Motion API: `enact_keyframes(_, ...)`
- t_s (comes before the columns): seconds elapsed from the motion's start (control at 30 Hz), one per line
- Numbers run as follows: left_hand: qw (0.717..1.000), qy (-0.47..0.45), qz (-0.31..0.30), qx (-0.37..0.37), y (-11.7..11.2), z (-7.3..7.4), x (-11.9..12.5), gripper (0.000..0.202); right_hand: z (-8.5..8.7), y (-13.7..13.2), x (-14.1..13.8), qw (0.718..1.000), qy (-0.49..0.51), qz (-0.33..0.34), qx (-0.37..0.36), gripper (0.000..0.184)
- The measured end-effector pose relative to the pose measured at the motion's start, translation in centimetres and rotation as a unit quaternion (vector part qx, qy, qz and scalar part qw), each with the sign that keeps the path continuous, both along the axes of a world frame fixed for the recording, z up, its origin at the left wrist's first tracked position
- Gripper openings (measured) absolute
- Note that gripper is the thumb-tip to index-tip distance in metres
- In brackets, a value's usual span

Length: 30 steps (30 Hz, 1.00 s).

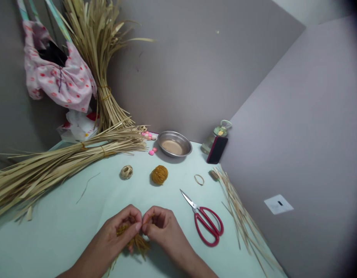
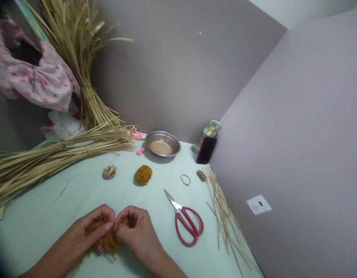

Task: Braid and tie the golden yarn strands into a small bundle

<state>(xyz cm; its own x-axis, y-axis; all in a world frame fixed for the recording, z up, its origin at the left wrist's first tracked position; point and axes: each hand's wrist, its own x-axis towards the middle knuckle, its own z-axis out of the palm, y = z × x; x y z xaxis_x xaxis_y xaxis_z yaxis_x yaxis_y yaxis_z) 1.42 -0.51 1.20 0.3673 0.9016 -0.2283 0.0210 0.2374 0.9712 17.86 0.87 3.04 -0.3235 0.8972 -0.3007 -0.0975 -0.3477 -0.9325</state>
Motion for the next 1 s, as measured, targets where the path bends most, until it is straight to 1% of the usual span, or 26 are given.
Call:
enact_keyframes(0.13,1.0,0.002,0.003,-0.015,-0.14,0.45,0.25,0.031,-0.05,0.07,0.07,1.0,0.001,0.005,-0.002,0.009)
enact_keyframes(0.27,1.0,0.0,-0.004,-0.011,-0.18,0.7,0.41,0.032,-0.17,0.16,0.2,1.0,0.01,0.001,-0.003,0.007)
enact_keyframes(0.53,1.0,-0.003,-0.015,-0.002,-0.02,-0.02,0.18,0.031,-0.34,0.12,0.26,1.0,0.001,0.003,-0.008,0.008)
enact_keyframes(0.67,1.0,-0.005,-0.017,0.001,-0.03,0.13,0.12,0.028,-0.39,0.31,0.25,1.0,0.007,0.003,-0.013,0.01)
enact_keyframes(0.77,1.0,-0.008,-0.011,-0.006,-0.04,0.44,0.12,0.028,-0.39,0.27,0.17,1.0,0.014,0.014,-0.011,0.008)
enact_keyframes(0.87,0.999,-0.027,-0.001,-0.031,0.02,0.53,0.08,0.03,-0.48,0.04,0.08,1.0,0.012,0.021,-0.01,0.007)
enact_keyframes(1.0,0.997,-0.053,0.036,-0.05,0.19,0.49,0.07,0.028,-0.64,-0.13,0.09,0.999,0.015,0.023,-0.018,0.007)
